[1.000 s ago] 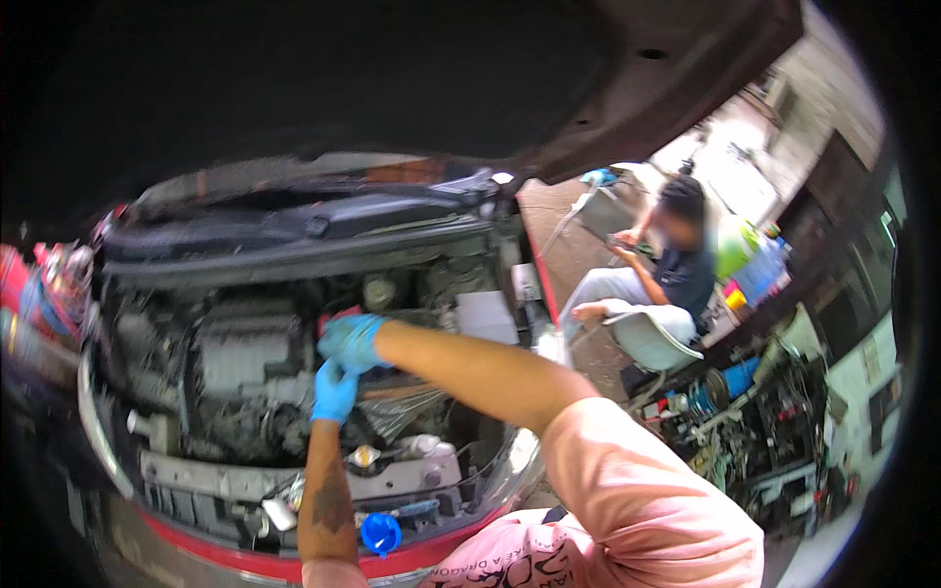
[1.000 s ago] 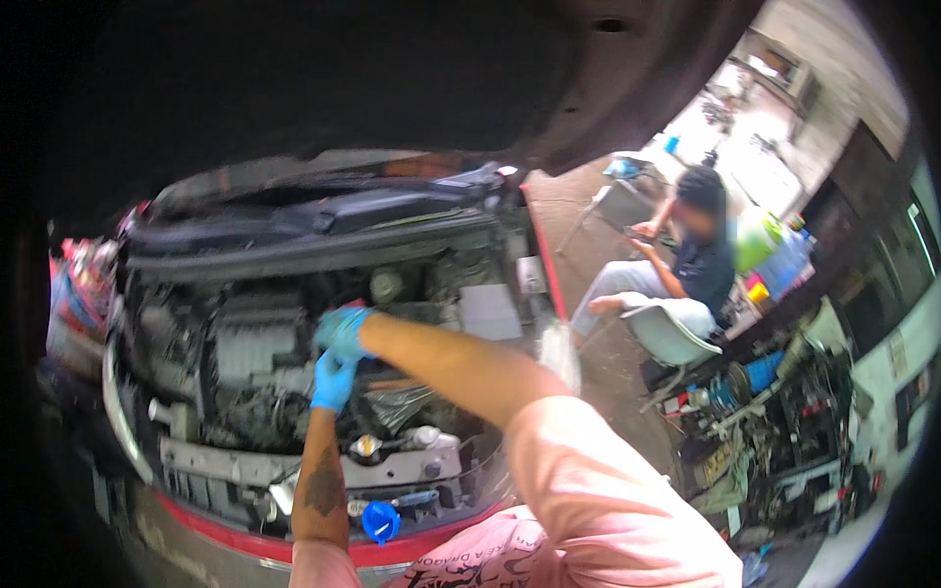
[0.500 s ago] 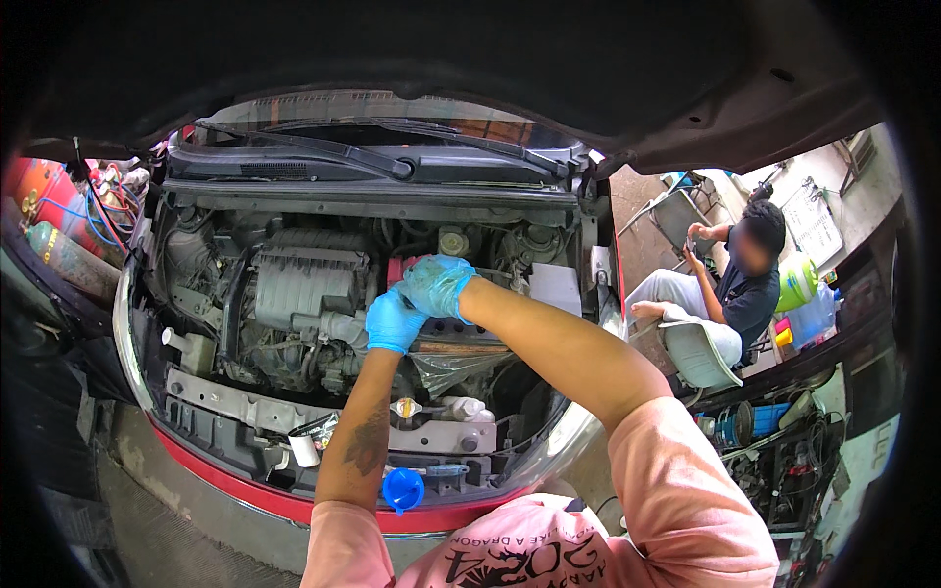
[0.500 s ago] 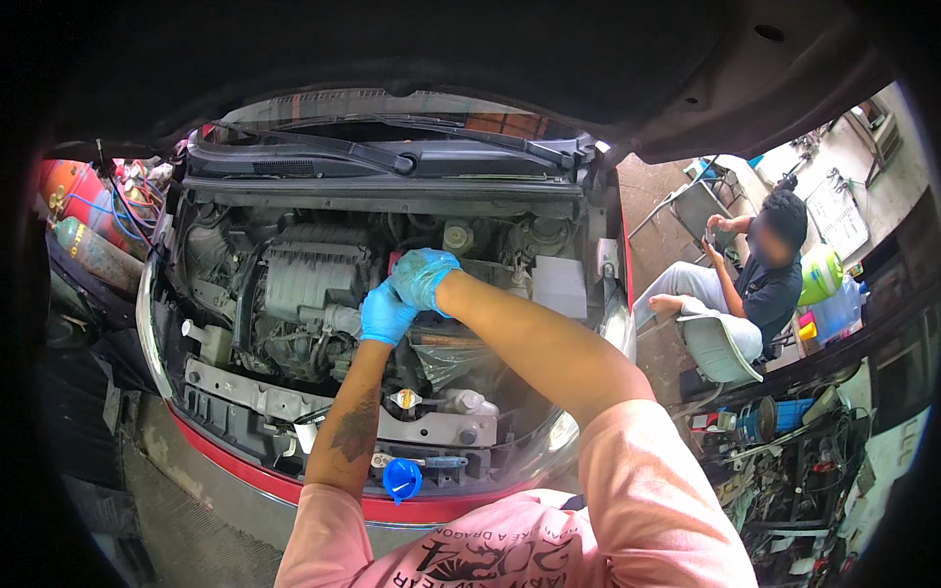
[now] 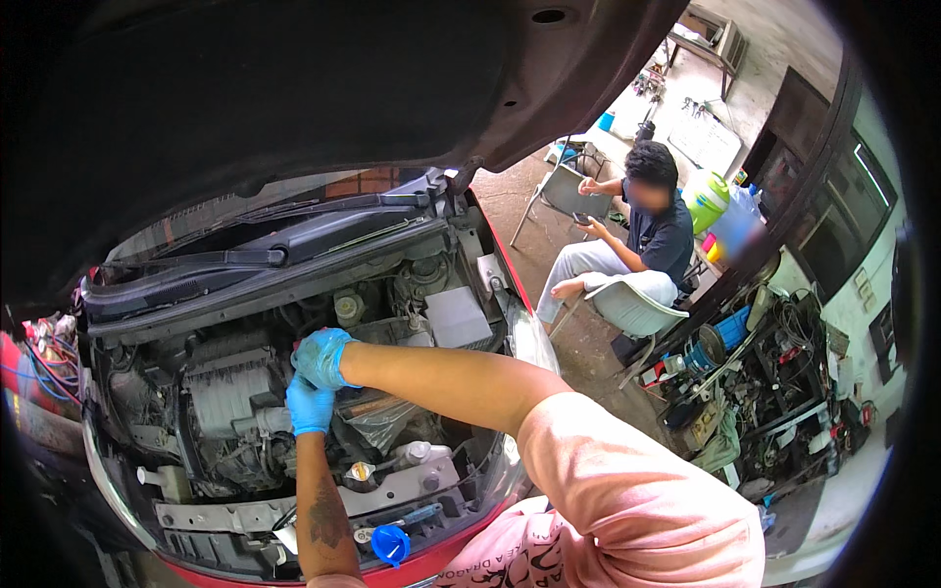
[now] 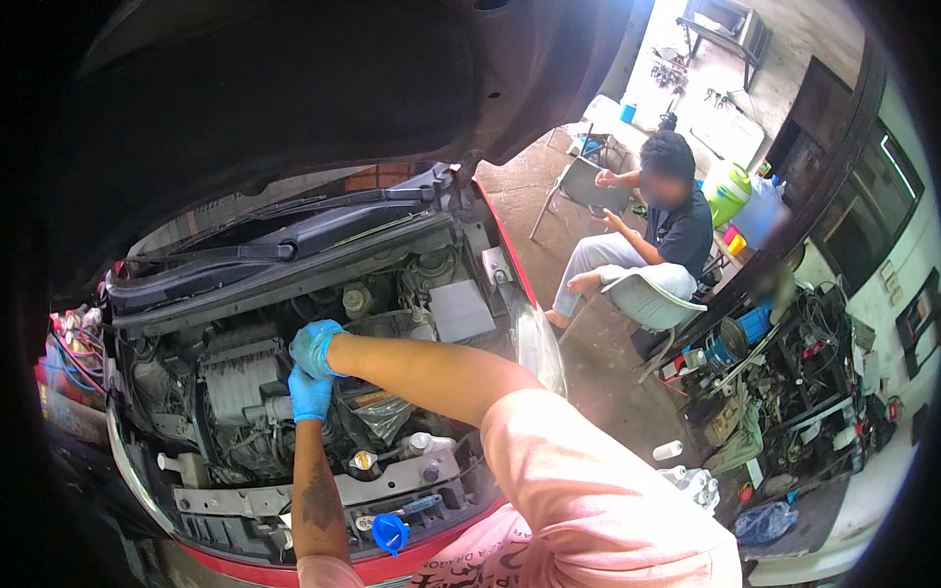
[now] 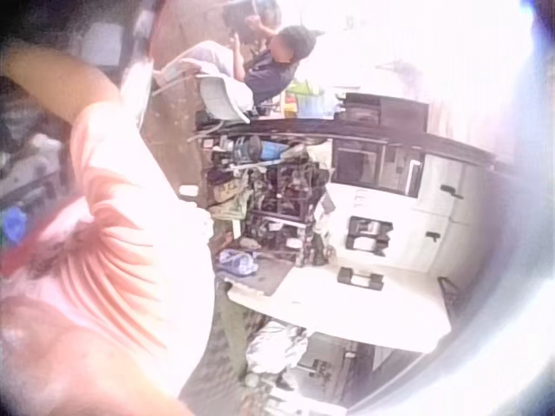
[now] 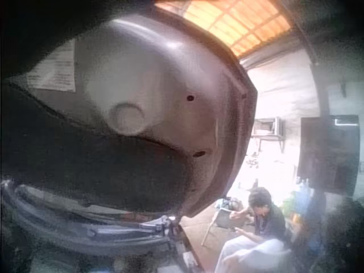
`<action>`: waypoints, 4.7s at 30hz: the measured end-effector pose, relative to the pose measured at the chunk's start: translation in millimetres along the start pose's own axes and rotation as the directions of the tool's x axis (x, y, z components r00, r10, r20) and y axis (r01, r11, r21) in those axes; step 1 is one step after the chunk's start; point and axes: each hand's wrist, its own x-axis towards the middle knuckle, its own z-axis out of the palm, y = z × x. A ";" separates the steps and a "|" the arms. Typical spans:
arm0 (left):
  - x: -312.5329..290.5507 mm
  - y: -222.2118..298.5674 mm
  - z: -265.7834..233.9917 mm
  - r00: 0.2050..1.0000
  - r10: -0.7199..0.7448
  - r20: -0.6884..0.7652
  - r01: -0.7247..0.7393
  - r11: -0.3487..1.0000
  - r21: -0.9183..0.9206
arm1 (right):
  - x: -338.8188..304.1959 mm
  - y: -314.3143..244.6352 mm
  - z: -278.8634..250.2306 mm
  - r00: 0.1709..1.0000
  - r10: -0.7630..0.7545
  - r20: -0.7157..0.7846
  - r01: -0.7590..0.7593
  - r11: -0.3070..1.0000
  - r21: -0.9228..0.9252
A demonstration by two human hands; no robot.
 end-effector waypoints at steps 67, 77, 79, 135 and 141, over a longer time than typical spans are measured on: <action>-88.7 4.7 -57.8 0.993 -0.101 0.066 0.063 0.897 0.437 | -396.5 35.2 159.3 0.721 0.518 0.461 -0.272 -0.401 0.875; -340.9 11.1 -160.9 0.852 -0.422 -0.311 0.524 0.692 0.496 | -302.3 -44.6 212.0 0.925 0.133 0.355 -0.379 0.379 0.844; -349.8 5.9 -160.4 0.834 -0.417 -0.363 0.552 0.613 0.564 | -275.0 -57.4 221.0 0.931 0.143 0.334 -0.357 0.541 0.762; -369.6 1.0 -72.1 0.918 0.080 -0.388 0.293 0.520 0.802 | -163.6 153.0 202.6 0.725 0.672 -0.153 -0.519 0.678 0.521; -369.2 -0.9 -73.2 0.918 0.089 -0.386 0.286 0.525 0.802 | -156.5 140.4 180.9 0.725 0.667 -0.173 -0.596 0.733 0.328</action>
